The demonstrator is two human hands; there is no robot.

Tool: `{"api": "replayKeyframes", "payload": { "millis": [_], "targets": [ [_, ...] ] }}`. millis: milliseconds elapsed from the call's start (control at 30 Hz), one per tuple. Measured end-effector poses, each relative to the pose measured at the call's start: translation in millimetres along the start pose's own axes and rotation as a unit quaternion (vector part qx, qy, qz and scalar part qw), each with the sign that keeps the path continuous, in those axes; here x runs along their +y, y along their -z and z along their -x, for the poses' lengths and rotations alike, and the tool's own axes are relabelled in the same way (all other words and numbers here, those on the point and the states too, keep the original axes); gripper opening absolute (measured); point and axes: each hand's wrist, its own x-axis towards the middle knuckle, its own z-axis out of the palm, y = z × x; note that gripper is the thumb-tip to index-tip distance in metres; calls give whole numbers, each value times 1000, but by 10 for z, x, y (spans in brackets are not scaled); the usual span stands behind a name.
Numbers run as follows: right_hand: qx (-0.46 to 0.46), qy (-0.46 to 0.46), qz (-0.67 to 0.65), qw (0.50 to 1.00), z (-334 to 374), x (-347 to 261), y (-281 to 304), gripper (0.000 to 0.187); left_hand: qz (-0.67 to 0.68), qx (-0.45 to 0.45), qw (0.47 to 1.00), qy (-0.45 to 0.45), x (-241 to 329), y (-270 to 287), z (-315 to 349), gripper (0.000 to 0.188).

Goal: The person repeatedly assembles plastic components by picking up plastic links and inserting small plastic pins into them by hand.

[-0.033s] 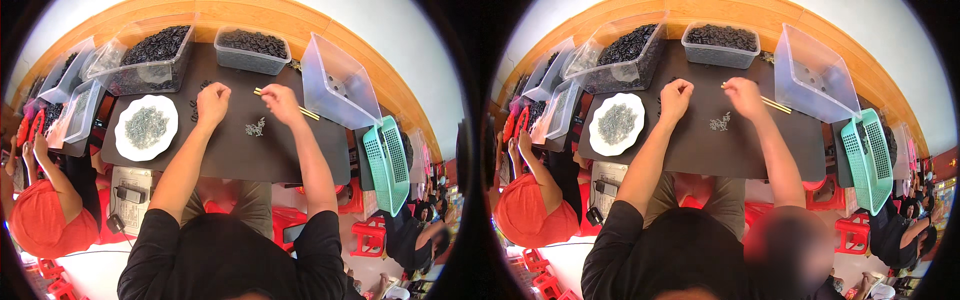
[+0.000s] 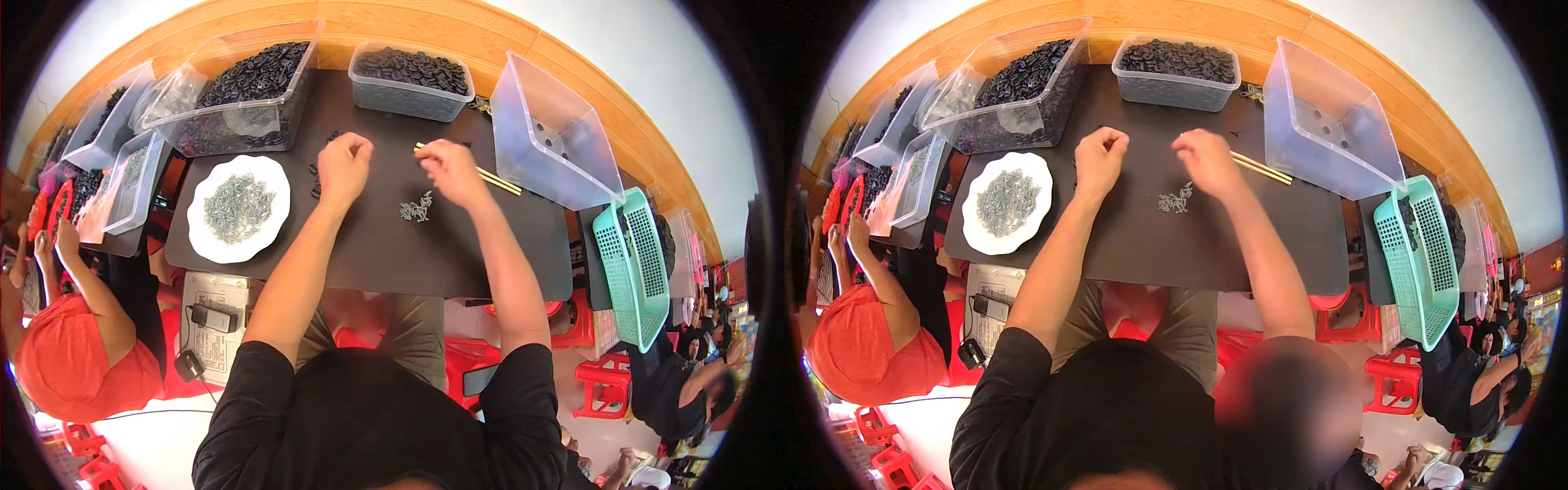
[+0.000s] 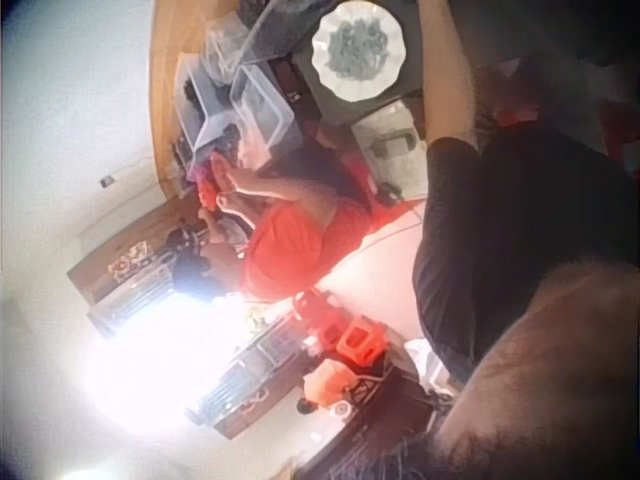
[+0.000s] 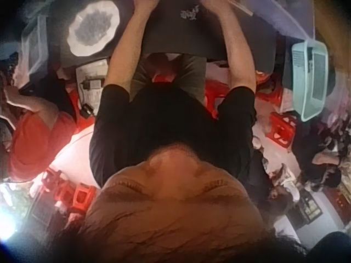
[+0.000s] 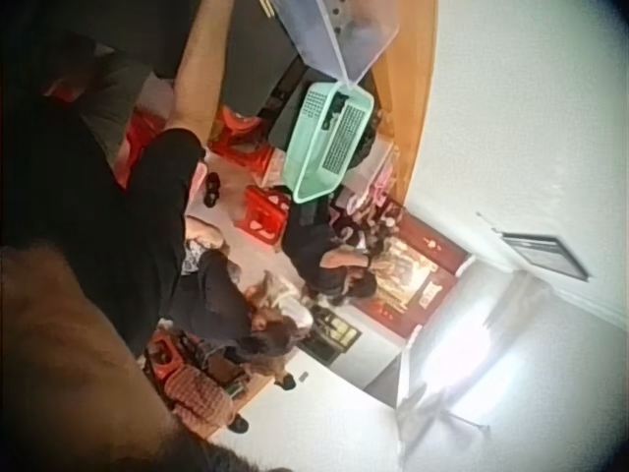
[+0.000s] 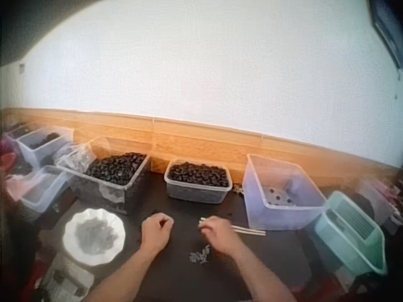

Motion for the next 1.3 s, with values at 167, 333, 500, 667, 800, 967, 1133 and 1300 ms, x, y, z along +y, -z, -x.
{"api": "replayKeyframes", "payload": {
  "millis": [167,333,500,667,800,967,1133,1300],
  "targets": [
    [-13,-4,-5,1000,15,-228,-238,15,9,137,991,-5,-158,181,-115,7],
    [-14,-127,-147,981,-6,-279,-234,10,-85,126,988,-14,-82,173,-86,6],
    [18,-168,-323,931,-21,-277,-113,10,-168,81,981,-53,-3,131,-22,3],
    [102,-187,-320,923,16,-47,-34,17,-205,63,971,-106,74,68,44,5],
    [121,-190,-315,922,47,49,2,16,-353,-14,917,-183,124,44,42,8],
    [107,-188,-325,921,48,0,-18,16,-443,-21,863,-242,25,-28,129,15],
    [106,-167,-367,909,77,-17,16,13,-342,-132,916,-161,221,-68,30,15],
    [98,-165,-386,902,72,27,58,12,-309,-103,935,-139,226,-302,-372,23]
  ]
}}
